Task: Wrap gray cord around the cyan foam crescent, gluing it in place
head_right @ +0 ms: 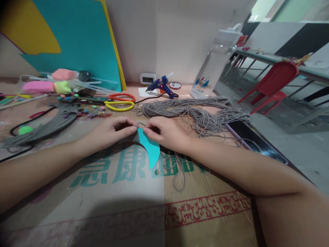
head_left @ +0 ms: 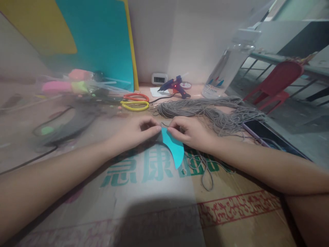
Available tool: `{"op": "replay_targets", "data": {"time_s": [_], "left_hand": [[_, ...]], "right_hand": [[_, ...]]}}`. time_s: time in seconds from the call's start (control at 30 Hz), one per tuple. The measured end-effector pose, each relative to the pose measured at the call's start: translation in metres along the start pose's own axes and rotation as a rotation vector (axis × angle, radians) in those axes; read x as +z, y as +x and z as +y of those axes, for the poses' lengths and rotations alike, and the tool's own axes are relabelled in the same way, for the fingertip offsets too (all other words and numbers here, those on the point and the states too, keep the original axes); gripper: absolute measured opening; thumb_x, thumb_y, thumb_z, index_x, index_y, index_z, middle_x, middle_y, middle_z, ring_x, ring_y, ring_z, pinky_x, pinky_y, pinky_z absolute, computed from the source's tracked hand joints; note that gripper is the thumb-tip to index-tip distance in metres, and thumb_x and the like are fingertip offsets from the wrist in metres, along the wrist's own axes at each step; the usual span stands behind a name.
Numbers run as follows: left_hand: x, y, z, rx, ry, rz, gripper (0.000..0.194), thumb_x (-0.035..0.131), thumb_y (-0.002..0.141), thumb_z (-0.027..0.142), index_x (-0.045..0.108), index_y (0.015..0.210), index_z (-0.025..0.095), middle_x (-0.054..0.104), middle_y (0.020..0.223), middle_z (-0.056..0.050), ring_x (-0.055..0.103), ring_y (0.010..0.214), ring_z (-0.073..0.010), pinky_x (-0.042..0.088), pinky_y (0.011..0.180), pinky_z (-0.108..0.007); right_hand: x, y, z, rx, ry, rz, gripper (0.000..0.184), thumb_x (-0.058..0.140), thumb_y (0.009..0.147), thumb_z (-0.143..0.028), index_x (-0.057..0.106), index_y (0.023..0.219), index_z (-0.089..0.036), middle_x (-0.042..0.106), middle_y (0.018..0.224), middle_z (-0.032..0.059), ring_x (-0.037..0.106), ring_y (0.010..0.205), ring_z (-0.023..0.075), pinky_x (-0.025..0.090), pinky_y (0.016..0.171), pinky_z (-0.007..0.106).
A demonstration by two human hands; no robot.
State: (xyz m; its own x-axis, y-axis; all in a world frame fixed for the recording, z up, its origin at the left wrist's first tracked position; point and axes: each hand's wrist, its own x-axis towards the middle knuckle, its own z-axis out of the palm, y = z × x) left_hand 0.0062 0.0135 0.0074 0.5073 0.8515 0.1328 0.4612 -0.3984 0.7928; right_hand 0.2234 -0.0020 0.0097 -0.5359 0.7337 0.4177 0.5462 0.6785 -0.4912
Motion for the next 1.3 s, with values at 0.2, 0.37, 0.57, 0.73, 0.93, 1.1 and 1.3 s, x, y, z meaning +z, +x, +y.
{"op": "replay_targets", "data": {"time_s": [0.2, 0.37, 0.57, 0.73, 0.93, 1.1, 1.3], "left_hand": [[0.0030, -0.0023, 0.0010, -0.006, 0.027, -0.001, 0.028, 0.056, 0.084, 0.045, 0.065, 0.085, 0.018, 0.065, 0.075, 0.000, 0.056, 0.067, -0.0146, 0.042, 0.059, -0.024], [0.0033, -0.0021, 0.0027, -0.004, 0.022, -0.004, 0.024, 0.056, 0.083, 0.040, 0.064, 0.081, 0.018, 0.064, 0.072, 0.000, 0.056, 0.067, -0.0146, 0.041, 0.058, -0.024], [0.0023, -0.0025, 0.0035, -0.008, 0.008, -0.015, 0.026, 0.055, 0.085, 0.041, 0.063, 0.078, 0.017, 0.063, 0.071, 0.000, 0.055, 0.067, -0.0144, 0.041, 0.059, -0.024], [0.0018, -0.0018, 0.0025, -0.001, 0.035, -0.015, 0.033, 0.049, 0.088, 0.046, 0.066, 0.085, 0.018, 0.065, 0.077, -0.001, 0.058, 0.073, -0.0163, 0.042, 0.063, -0.025], [0.0026, -0.0017, 0.0019, -0.011, 0.034, 0.010, 0.031, 0.054, 0.085, 0.047, 0.064, 0.085, 0.018, 0.067, 0.081, -0.002, 0.060, 0.076, -0.0171, 0.045, 0.067, -0.027], [0.0028, -0.0012, 0.0006, 0.005, 0.013, 0.016, 0.028, 0.056, 0.085, 0.044, 0.064, 0.090, 0.018, 0.067, 0.083, -0.002, 0.060, 0.076, -0.0163, 0.046, 0.068, -0.027], [0.0020, -0.0012, 0.0008, 0.022, 0.038, 0.018, 0.028, 0.058, 0.085, 0.045, 0.064, 0.085, 0.017, 0.067, 0.082, -0.001, 0.059, 0.076, -0.0154, 0.045, 0.068, -0.026]], "right_hand": [[0.0007, -0.0001, 0.0010, -0.031, -0.013, -0.012, 0.021, 0.052, 0.089, -0.029, 0.057, 0.073, -0.016, 0.057, 0.066, -0.0009, 0.049, 0.061, 0.0100, 0.037, 0.060, 0.022], [0.0002, -0.0001, 0.0006, -0.041, -0.032, -0.031, 0.021, 0.052, 0.090, -0.029, 0.056, 0.073, -0.017, 0.056, 0.066, -0.0010, 0.048, 0.061, 0.0095, 0.036, 0.059, 0.022], [0.0002, -0.0003, 0.0008, -0.072, -0.037, -0.028, 0.020, 0.053, 0.089, -0.027, 0.056, 0.073, -0.016, 0.055, 0.064, -0.0017, 0.047, 0.059, 0.0087, 0.036, 0.058, 0.021], [0.0004, 0.0000, 0.0008, -0.033, -0.029, -0.016, 0.021, 0.051, 0.089, -0.029, 0.055, 0.072, -0.017, 0.056, 0.065, -0.0012, 0.048, 0.061, 0.0096, 0.036, 0.059, 0.021], [0.0015, -0.0003, 0.0033, 0.018, -0.003, 0.036, 0.020, 0.052, 0.088, -0.030, 0.056, 0.073, -0.017, 0.057, 0.067, -0.0007, 0.050, 0.062, 0.0101, 0.036, 0.059, 0.022], [0.0007, -0.0007, 0.0021, -0.003, -0.014, 0.001, 0.020, 0.052, 0.089, -0.028, 0.056, 0.073, -0.016, 0.057, 0.067, -0.0007, 0.050, 0.062, 0.0098, 0.037, 0.059, 0.021], [0.0005, -0.0010, 0.0021, -0.026, -0.021, 0.000, 0.020, 0.054, 0.089, -0.027, 0.058, 0.074, -0.015, 0.057, 0.066, -0.0009, 0.050, 0.060, 0.0090, 0.036, 0.058, 0.021]]}}
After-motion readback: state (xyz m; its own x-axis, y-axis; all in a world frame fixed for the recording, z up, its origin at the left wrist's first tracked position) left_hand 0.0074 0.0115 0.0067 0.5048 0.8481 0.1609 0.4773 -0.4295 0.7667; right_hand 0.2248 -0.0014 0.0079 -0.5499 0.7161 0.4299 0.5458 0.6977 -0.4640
